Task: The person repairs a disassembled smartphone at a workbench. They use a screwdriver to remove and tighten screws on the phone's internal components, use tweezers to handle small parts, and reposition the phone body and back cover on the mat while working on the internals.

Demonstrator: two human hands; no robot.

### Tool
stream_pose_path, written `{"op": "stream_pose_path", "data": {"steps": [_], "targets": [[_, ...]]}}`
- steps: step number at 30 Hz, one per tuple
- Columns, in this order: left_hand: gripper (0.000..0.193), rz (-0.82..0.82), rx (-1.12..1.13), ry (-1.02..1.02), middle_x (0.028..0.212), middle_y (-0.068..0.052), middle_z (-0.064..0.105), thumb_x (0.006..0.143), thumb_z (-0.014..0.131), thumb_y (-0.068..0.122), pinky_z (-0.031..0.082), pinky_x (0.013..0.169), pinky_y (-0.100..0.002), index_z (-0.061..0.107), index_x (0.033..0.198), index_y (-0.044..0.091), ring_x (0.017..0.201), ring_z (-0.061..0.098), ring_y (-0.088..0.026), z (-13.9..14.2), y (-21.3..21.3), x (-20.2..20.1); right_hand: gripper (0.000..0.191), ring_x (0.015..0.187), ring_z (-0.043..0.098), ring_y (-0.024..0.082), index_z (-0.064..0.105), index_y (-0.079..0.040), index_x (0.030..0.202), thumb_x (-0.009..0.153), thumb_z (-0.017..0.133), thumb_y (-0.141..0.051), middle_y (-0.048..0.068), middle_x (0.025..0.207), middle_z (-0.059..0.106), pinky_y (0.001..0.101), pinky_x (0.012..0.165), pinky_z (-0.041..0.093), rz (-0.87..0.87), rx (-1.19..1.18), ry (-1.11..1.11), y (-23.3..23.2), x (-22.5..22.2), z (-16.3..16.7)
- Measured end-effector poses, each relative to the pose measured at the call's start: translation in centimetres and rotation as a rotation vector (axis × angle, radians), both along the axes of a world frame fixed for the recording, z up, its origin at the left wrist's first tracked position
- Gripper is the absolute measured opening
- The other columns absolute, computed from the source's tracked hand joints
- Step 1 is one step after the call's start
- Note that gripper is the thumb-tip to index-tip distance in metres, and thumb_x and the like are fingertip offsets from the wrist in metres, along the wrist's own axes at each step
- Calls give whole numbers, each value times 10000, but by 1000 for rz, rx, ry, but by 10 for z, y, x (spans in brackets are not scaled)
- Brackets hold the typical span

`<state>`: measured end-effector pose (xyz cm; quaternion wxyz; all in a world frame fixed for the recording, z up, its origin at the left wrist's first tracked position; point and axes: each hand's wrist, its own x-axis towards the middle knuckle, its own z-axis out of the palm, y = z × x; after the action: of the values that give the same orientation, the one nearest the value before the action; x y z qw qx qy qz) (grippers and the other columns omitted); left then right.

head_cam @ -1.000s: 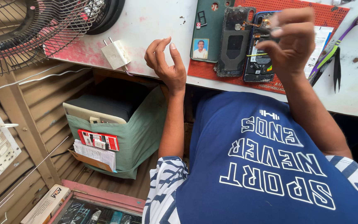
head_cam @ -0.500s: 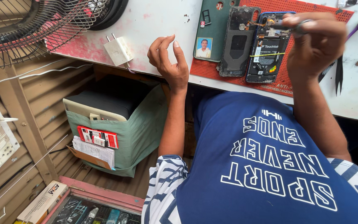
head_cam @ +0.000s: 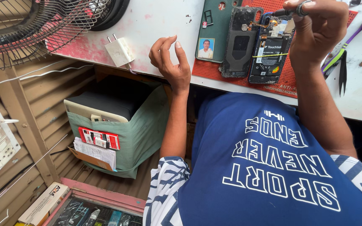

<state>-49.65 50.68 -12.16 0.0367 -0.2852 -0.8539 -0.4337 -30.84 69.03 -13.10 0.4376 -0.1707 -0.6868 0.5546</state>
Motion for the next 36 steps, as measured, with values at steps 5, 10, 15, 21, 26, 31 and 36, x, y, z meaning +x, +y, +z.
{"op": "stream_pose_path", "data": {"steps": [5, 10, 15, 21, 26, 31, 36], "targets": [[137, 5, -8, 3, 1215, -41, 600, 1021, 627, 140, 389, 1113, -418, 680, 1143, 107, 1204, 536, -219, -1, -1, -2, 187, 1084, 699, 248, 452, -49, 1171, 1094, 595, 44, 152, 1105, 660, 365, 966, 592, -26, -61, -54, 0, -6, 1], [135, 4, -5, 4, 1216, -39, 601, 1019, 629, 140, 388, 1116, -415, 682, 1140, 108, 1206, 534, -220, -2, -1, -2, 446, 1125, 564, 234, 376, -47, 1283, 1073, 746, 84, 140, 1182, 464, 368, 1001, 512, -13, 206, -155, -1, -9, 0], [137, 4, -4, 8, 1217, -37, 603, 1018, 630, 137, 383, 1120, -416, 681, 1141, 104, 1209, 539, -216, -1, -2, -6, 488, 1126, 618, 220, 358, -115, 1322, 1090, 695, 150, 120, 1276, 474, 349, 1004, 510, 20, 231, -154, -1, -12, 0], [136, 7, 0, 8, 1211, -39, 607, 1017, 630, 140, 385, 1117, -414, 681, 1138, 102, 1205, 543, -215, 0, 0, -6, 482, 1111, 617, 227, 344, -113, 1304, 1081, 658, 177, 138, 1245, 504, 360, 1019, 533, 40, 182, -128, -1, -14, 2], [133, 10, 1, 17, 1206, -38, 609, 1018, 630, 143, 390, 1113, -414, 683, 1134, 106, 1199, 543, -217, 0, 1, -6, 485, 1129, 592, 332, 300, -56, 1265, 1015, 593, 239, 225, 1195, 514, 463, 1037, 489, 26, 310, -245, -4, -16, 1], [135, 7, 5, 12, 1208, -39, 608, 1018, 630, 141, 394, 1109, -415, 684, 1137, 105, 1203, 538, -221, 0, 2, -11, 426, 1122, 647, 243, 350, -81, 1239, 1080, 635, 194, 170, 1197, 550, 381, 1016, 586, 36, 277, -130, -6, -20, 0], [139, 13, 11, 4, 1208, -41, 610, 1015, 636, 137, 396, 1107, -412, 684, 1141, 102, 1205, 537, -219, 1, 2, -16, 297, 1110, 599, 226, 385, -53, 1214, 1089, 562, 150, 199, 1188, 541, 342, 973, 534, 72, 132, -119, -14, -30, 4]]}}
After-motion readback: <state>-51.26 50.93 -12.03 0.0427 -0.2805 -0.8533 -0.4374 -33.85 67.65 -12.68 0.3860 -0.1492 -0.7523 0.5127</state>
